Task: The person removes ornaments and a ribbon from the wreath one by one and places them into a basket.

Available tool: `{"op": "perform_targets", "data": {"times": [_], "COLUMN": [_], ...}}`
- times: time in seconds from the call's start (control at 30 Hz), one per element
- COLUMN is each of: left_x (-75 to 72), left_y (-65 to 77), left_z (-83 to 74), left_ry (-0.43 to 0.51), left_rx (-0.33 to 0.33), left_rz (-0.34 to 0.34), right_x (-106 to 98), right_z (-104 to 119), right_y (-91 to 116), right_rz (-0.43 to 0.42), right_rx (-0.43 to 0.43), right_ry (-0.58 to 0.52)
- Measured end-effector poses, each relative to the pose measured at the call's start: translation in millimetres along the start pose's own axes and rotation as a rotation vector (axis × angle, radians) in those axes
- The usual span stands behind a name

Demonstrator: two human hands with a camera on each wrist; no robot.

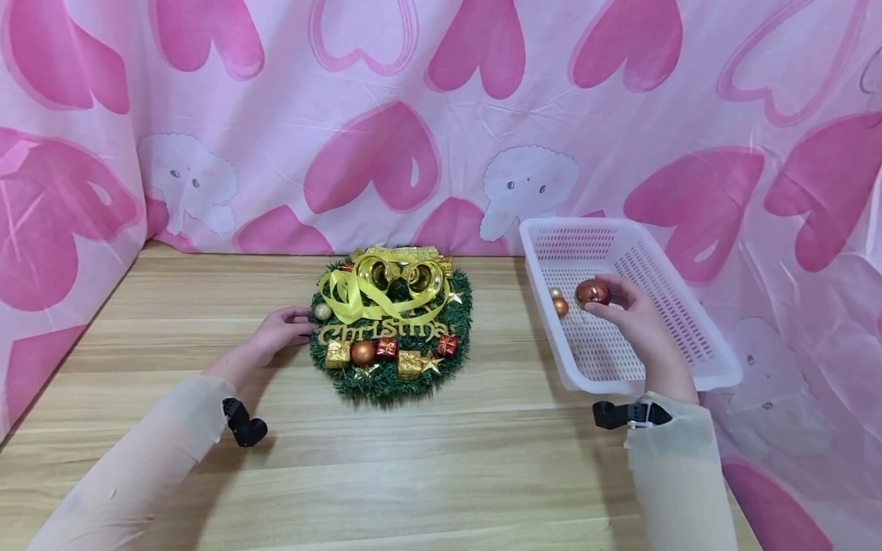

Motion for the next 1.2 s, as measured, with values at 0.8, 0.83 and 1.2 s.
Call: {"op": "perform_targets", "data": {"times": [0.8, 0.83, 1.2], "left_x": [-0.3, -0.1, 0.6], "left_y": [-1.5, -0.9, 1.1], "left_z": [0.7, 0.0, -1.8], "left_ry": [0.003, -0.006, -0.030], "left_rx": [-0.007, -0.005, 0.000], "left_rz": [-0.001, -0.002, -0.004], "right_x": [45.2, 52.7, 150.2], "right_z": [55.7, 62.6, 129.1], "right_y": [-8.7, -9.6, -8.6], "right_rz": [0.094, 0.114, 0.384], "right_rx": [-0.119, -0.151, -0.291], "right_ry": [-0.111, -0.157, -0.319]}}
Point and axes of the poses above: each hand's wrist, its own y-axis away from the middle knuckle, its own x-axis out of the palm, z = x × y, the point moved 9 cm from there along -y, towards the middle knuckle, and after that the axes turned 3 degrees about -x, right-handed, at the moved point
